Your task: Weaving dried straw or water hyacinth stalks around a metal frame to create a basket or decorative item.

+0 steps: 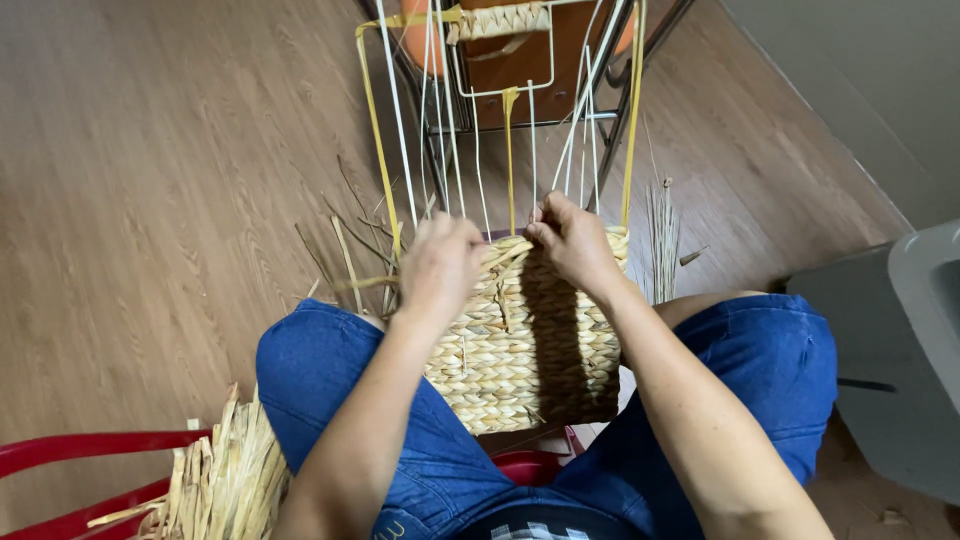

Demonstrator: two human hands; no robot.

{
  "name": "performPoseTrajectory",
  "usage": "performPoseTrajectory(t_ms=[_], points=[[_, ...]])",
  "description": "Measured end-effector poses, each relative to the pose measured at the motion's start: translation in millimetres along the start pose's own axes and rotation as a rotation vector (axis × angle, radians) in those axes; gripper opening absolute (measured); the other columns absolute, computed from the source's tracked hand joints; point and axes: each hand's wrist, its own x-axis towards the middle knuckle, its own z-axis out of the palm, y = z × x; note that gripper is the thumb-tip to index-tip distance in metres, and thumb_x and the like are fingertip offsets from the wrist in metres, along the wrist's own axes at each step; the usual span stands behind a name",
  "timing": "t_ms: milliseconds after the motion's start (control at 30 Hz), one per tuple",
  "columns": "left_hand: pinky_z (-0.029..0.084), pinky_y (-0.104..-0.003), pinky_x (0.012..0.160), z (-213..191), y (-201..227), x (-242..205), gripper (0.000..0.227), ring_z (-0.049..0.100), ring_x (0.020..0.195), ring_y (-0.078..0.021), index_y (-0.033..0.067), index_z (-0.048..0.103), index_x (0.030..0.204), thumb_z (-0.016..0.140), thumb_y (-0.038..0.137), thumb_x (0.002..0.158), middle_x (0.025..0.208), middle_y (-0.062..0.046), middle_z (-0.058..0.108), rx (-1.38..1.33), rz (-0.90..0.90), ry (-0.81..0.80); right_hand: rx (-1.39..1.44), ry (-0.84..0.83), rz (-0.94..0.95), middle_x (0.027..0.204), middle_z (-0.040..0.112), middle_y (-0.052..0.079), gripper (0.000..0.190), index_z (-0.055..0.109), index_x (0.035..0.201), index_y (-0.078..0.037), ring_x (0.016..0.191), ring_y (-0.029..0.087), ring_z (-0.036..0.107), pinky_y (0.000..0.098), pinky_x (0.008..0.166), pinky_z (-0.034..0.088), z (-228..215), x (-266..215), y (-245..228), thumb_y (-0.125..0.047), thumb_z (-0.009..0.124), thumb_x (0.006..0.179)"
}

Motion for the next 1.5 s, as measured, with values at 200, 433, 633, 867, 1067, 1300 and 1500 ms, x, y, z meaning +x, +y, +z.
performPoseTrajectory(t_ms=[200,433,633,867,1067,1300,1500], points=[[0.048,-0.044,0.089,-31.2,-39.6,-4.4,0.039,0.056,0.109,-0.0308,-0.0029,0.060,0.119,0.069,0.023,0.091,0.114,-0.022,0.062,0.008,-0.031,0.861,-0.017,0.014,0.015,0.077,0.069,0.010,0.012,0.063,0.092,-0.003,0.068,0.016,0.062,0.0315,0.066,0.051,-1.9,0.8,-4.1,-0.011,0.072,0.094],[0.052,-0.029,0.058,3.5,-42.2,-16.5,0.034,0.062,0.061,-0.0151,0.0020,0.063,0.107,0.042,0.028,0.110,0.074,-0.008,0.065,-1.195,-0.397,0.314,0.033,0.028,0.018,0.076,0.068,0.009,0.013,0.061,0.092,-0.001,0.069,0.013,0.061,0.0302,0.065,0.051,-20.7,-19.7,-13.0,-0.010,0.071,0.096],[0.051,-0.025,0.055,-61.5,-4.5,-22.0,0.031,0.063,0.060,-0.0106,0.0054,0.063,0.111,0.043,0.030,0.110,0.071,-0.007,0.066,-1.194,-0.242,0.370,0.131,0.036,-0.129,0.082,0.070,0.003,0.010,0.061,0.094,-0.001,0.076,0.008,0.064,0.0247,0.068,0.053,-68.2,-31.8,-81.2,-0.005,0.066,0.101],[0.054,-0.025,0.061,-66.1,-12.5,26.1,0.030,0.063,0.065,-0.0104,0.0043,0.062,0.109,0.046,0.030,0.112,0.078,-0.007,0.069,-1.341,0.009,0.533,0.049,0.082,-0.262,0.084,0.070,0.003,0.007,0.063,0.097,-0.001,0.075,0.006,0.062,0.0239,0.065,0.052,-84.4,-1.4,-107.1,-0.005,0.068,0.101],[0.052,-0.024,0.061,-34.8,-35.9,38.2,0.029,0.063,0.065,-0.0097,0.0051,0.061,0.106,0.047,0.030,0.111,0.081,-0.006,0.069,-1.382,-0.029,0.546,0.169,0.070,-0.156,0.082,0.073,0.000,0.008,0.063,0.094,-0.003,0.064,0.002,0.058,0.0206,0.055,0.047,-59.9,18.3,-68.3,-0.007,0.067,0.100],[0.056,-0.024,0.066,-14.4,-56.7,61.0,0.029,0.066,0.069,-0.0107,0.0040,0.062,0.107,0.049,0.030,0.110,0.083,-0.007,0.071,-1.413,-0.040,0.515,0.395,0.079,-0.159,0.083,0.072,0.000,0.008,0.062,0.096,-0.004,0.061,0.001,0.054,0.0196,0.052,0.043,-45.7,25.1,-37.4,-0.008,0.065,0.102],[0.050,-0.025,0.065,-25.2,-59.1,60.2,0.029,0.065,0.075,-0.0130,0.0050,0.065,0.109,0.050,0.030,0.110,0.089,-0.008,0.072,-1.222,-0.145,0.513,0.007,0.166,-0.243,0.079,0.072,0.007,0.012,0.065,0.096,-0.001,0.069,0.011,0.063,0.0285,0.062,0.050,-50.5,36.9,-45.6,-0.010,0.072,0.097]])
